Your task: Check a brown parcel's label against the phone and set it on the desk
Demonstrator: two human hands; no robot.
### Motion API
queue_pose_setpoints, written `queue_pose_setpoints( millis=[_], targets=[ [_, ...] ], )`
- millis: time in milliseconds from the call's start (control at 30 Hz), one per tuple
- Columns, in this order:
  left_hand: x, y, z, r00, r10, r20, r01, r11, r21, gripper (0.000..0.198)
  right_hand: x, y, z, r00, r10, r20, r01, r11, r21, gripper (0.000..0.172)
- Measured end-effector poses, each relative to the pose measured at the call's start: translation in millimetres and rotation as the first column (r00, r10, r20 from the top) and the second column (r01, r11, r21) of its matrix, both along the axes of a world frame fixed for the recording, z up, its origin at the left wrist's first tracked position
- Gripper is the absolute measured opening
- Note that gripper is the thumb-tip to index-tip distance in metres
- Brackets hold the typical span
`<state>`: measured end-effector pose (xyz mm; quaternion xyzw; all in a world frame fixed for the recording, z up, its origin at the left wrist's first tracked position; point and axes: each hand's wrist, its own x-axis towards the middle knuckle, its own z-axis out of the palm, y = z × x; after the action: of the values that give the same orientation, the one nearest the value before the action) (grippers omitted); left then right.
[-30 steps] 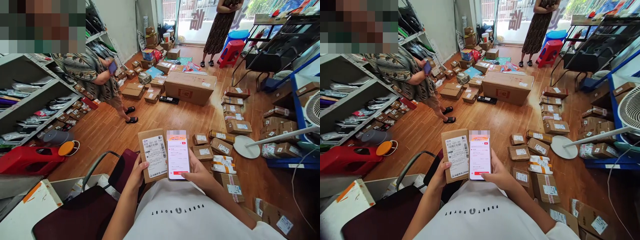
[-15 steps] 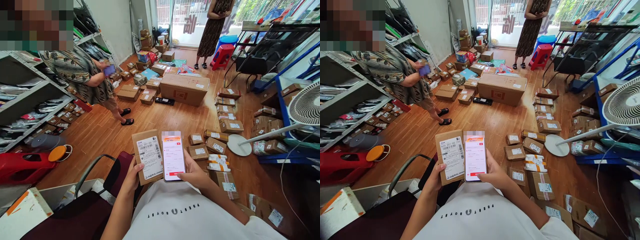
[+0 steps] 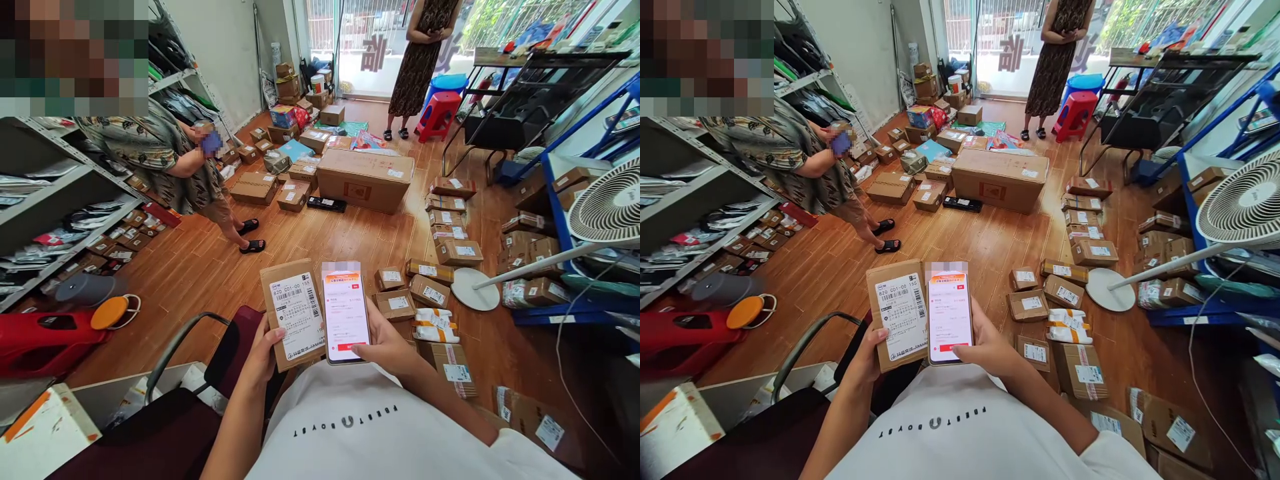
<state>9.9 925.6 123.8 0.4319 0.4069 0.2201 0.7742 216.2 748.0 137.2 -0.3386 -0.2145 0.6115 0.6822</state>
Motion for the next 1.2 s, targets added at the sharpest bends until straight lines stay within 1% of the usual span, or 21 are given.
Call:
queue_pose_setpoints(
  millis=[133, 333, 433, 533, 633, 800, 933, 1000, 1200],
  targets=[
    [1, 0, 4.3, 1.0, -0.014, -0.004, 0.014, 1.0, -0.014, 0.072, 0, 0, 1.2, 1.0, -0.001, 0.014, 0.001, 1.0, -0.012, 0.086],
    [0, 0, 7.5, 1.0, 0.01, 0.014, -0.009, 1.0, -0.012, 0.089, -1, 0, 2.8, 1.0, 0.003, 0.029, -0.002, 0.999, -0.036, 0.086],
    [-1, 0, 7.5, 1.0, -0.011, 0.019, 0.012, 1.0, -0.019, 0.088, -1, 0, 3.9, 1.0, 0.015, 0.023, -0.014, 0.999, -0.035, 0.083],
    [-2, 0, 7.5, 1.0, -0.006, 0.003, 0.006, 1.0, -0.016, 0.088, -1, 0, 4.4, 0.999, 0.008, 0.035, -0.006, 0.999, -0.04, 0.082],
    [-2, 1, 8.0, 1.0, -0.013, -0.009, 0.013, 1.0, -0.015, 0.088, 0, 0, 3.6, 1.0, 0.013, 0.026, -0.012, 0.999, -0.033, 0.085],
    [-2, 1, 9.1, 0.999, -0.044, -0.003, 0.044, 0.999, -0.008, 0.08, -1, -1, 2.3, 1.0, 0.017, -0.001, -0.017, 1.0, -0.025, 0.089],
    [-2, 1, 9.6, 0.999, -0.046, 0.014, 0.046, 0.999, -0.015, 0.087, -2, -1, 2.9, 1.0, 0.01, -0.011, -0.01, 1.0, -0.02, 0.095],
    [-1, 1, 10.2, 0.999, -0.041, 0.016, 0.041, 0.999, -0.019, 0.088, -3, -2, 3.3, 1.0, 0.007, -0.012, -0.007, 1.0, -0.018, 0.094],
    [1, -1, 12.9, 1.0, -0.024, 0.018, 0.024, 1.0, -0.017, 0.085, -3, -2, 3.8, 1.0, 0.008, -0.026, -0.008, 1.0, -0.014, 0.089]
  ],
)
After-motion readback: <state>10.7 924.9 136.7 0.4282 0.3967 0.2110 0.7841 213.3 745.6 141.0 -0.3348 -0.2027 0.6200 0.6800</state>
